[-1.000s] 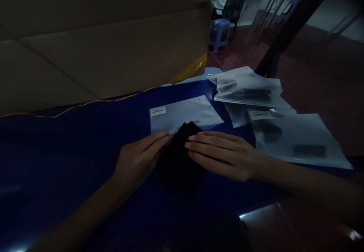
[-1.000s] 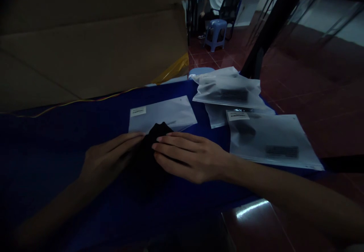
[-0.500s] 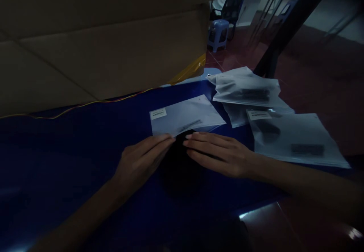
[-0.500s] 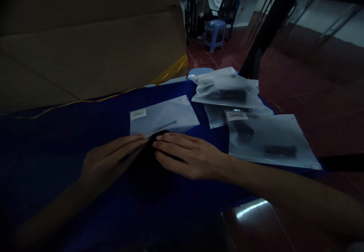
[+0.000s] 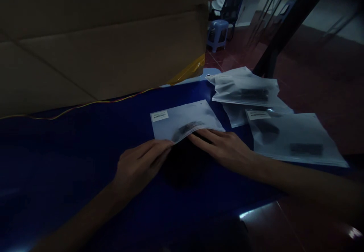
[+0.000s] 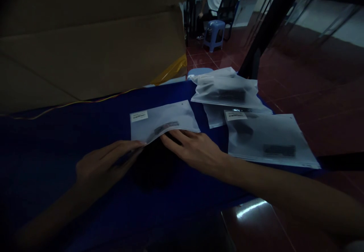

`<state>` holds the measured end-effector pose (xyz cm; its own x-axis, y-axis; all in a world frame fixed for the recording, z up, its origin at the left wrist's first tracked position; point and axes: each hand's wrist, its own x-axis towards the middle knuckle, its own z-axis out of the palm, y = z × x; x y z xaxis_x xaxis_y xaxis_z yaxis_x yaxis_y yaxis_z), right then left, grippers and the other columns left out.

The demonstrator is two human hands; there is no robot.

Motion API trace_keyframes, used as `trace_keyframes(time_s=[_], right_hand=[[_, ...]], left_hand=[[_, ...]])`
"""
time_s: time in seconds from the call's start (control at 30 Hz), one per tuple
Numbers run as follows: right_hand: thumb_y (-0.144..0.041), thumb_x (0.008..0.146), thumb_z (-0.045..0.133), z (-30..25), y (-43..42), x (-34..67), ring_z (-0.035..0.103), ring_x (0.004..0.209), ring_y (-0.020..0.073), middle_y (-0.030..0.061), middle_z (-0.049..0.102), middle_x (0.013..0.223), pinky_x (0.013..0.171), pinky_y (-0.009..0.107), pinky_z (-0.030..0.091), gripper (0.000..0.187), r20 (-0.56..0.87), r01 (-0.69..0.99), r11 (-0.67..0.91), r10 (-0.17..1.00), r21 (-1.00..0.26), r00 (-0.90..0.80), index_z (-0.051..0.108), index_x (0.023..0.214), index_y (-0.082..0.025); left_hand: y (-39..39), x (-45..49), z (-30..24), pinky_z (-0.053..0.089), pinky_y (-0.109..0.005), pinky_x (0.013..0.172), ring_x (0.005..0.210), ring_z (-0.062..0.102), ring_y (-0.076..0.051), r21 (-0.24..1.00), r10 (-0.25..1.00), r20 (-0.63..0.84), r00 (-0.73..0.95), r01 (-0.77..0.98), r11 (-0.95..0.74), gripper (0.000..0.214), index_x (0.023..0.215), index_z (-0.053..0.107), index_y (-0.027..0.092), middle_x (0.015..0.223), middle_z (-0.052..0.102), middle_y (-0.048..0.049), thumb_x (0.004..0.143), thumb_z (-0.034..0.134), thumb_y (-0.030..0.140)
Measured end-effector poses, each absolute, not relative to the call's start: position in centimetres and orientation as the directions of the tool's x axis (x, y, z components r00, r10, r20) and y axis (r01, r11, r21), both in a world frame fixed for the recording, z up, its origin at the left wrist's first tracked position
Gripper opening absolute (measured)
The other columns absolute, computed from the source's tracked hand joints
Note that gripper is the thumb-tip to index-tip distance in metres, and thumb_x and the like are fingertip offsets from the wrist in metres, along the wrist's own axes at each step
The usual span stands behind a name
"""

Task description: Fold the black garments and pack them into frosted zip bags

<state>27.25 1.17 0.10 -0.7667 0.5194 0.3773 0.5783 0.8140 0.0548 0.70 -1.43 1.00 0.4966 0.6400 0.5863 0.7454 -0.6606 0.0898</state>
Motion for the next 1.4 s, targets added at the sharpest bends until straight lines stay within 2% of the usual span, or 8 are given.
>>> trace_keyframes(time_s=[0.17, 0.33, 0.7, 0.87, 1.07, 1.2, 1.3, 1.4], right_hand=[[0.003, 0.096, 0.046, 0.5, 0.5, 27.0, 0.077, 0.087, 0.0217, 0.0127, 0.075, 0.123, 0.053, 0.027, 0.061, 0.045, 0.458, 0.658, 0.729, 0.528, 0.188, -0.716, 0.058, 0.139, -0.006], [0.002, 0.094, 0.050, 0.1, 0.3, 26.8, 0.075, 0.078, 0.0233, 0.0120, 0.077, 0.107, 0.053, 0.030, 0.061, 0.040, 0.466, 0.715, 0.651, 0.566, 0.252, -0.680, 0.067, 0.129, -0.006], [-0.008, 0.095, 0.047, 0.7, 1.0, 27.1, 0.070, 0.111, 0.0294, 0.0226, 0.059, 0.140, 0.079, 0.038, 0.065, 0.056, 0.294, 0.482, 0.871, 0.439, 0.092, -0.849, 0.044, 0.151, -0.012], [-0.003, 0.096, 0.045, 0.1, 0.5, 26.8, 0.073, 0.097, 0.0268, 0.0207, 0.068, 0.128, 0.069, 0.035, 0.063, 0.053, 0.319, 0.608, 0.776, 0.540, 0.168, -0.779, 0.052, 0.147, -0.013], [-0.006, 0.098, 0.051, -0.5, -0.4, 26.2, 0.073, 0.096, 0.0252, 0.0170, 0.074, 0.119, 0.076, 0.034, 0.060, 0.045, 0.312, 0.720, 0.661, 0.653, 0.210, -0.690, 0.061, 0.141, -0.013], [-0.005, 0.096, 0.051, -0.5, -0.8, 25.9, 0.073, 0.080, 0.0244, 0.0163, 0.077, 0.107, 0.064, 0.033, 0.059, 0.034, 0.342, 0.764, 0.586, 0.683, 0.271, -0.645, 0.072, 0.122, -0.011], [-0.001, 0.093, 0.049, -0.2, -0.8, 26.0, 0.071, 0.067, 0.0219, 0.0160, 0.077, 0.098, 0.054, 0.031, 0.057, 0.031, 0.366, 0.751, 0.579, 0.656, 0.317, -0.660, 0.075, 0.111, -0.008], [-0.002, 0.097, 0.049, 0.3, -0.3, 26.3, 0.074, 0.079, 0.0218, 0.0143, 0.077, 0.103, 0.062, 0.030, 0.061, 0.034, 0.431, 0.661, 0.678, 0.517, 0.321, -0.739, 0.069, 0.124, -0.008]], left_hand=[[-2.6, 1.7, 1.5, 0.054, -0.019, 0.056, 0.067, 0.075, -0.009, 0.128, 0.644, 0.619, 0.449, 0.752, -0.647, 0.008, 0.100, 0.072, 0.023, 0.084, 0.079, 0.0067, 0.096, 0.072, 0.017], [-3.0, 2.2, 1.9, 0.055, -0.014, 0.065, 0.070, 0.075, -0.006, 0.122, 0.579, 0.645, 0.499, 0.681, -0.722, 0.010, 0.097, 0.073, 0.019, 0.084, 0.080, 0.0067, 0.092, 0.075, 0.011], [-2.7, 1.5, 1.5, 0.054, -0.015, 0.063, 0.071, 0.074, -0.006, 0.160, 0.628, 0.623, 0.466, 0.710, -0.685, 0.007, 0.100, 0.073, 0.019, 0.084, 0.078, 0.0060, 0.095, 0.073, 0.014], [-2.8, 1.5, 1.9, 0.056, -0.015, 0.061, 0.071, 0.075, -0.008, 0.129, 0.614, 0.606, 0.506, 0.699, -0.704, 0.004, 0.099, 0.073, 0.018, 0.086, 0.079, 0.0040, 0.097, 0.071, 0.016], [-3.0, 1.7, 2.8, 0.063, -0.014, 0.070, 0.073, 0.076, -0.008, 0.081, 0.476, 0.648, 0.594, 0.568, -0.819, 0.019, 0.103, 0.072, 0.017, 0.086, 0.080, 0.0039, 0.102, 0.057, 0.007], [-3.3, 2.0, 3.0, 0.064, -0.014, 0.074, 0.077, 0.077, -0.008, 0.078, 0.469, 0.617, 0.632, 0.543, -0.836, 0.021, 0.105, 0.072, 0.017, 0.090, 0.081, 0.0024, 0.103, 0.054, 0.006], [-3.2, 2.2, 2.7, 0.062, -0.012, 0.067, 0.071, 0.076, -0.007, 0.085, 0.500, 0.624, 0.601, 0.584, -0.807, 0.021, 0.102, 0.072, 0.017, 0.083, 0.079, 0.0041, 0.103, 0.054, 0.007], [-3.0, 2.0, 2.4, 0.060, -0.012, 0.064, 0.069, 0.075, -0.007, 0.101, 0.526, 0.645, 0.554, 0.620, -0.778, 0.017, 0.099, 0.072, 0.017, 0.081, 0.078, 0.0045, 0.102, 0.057, 0.009]])
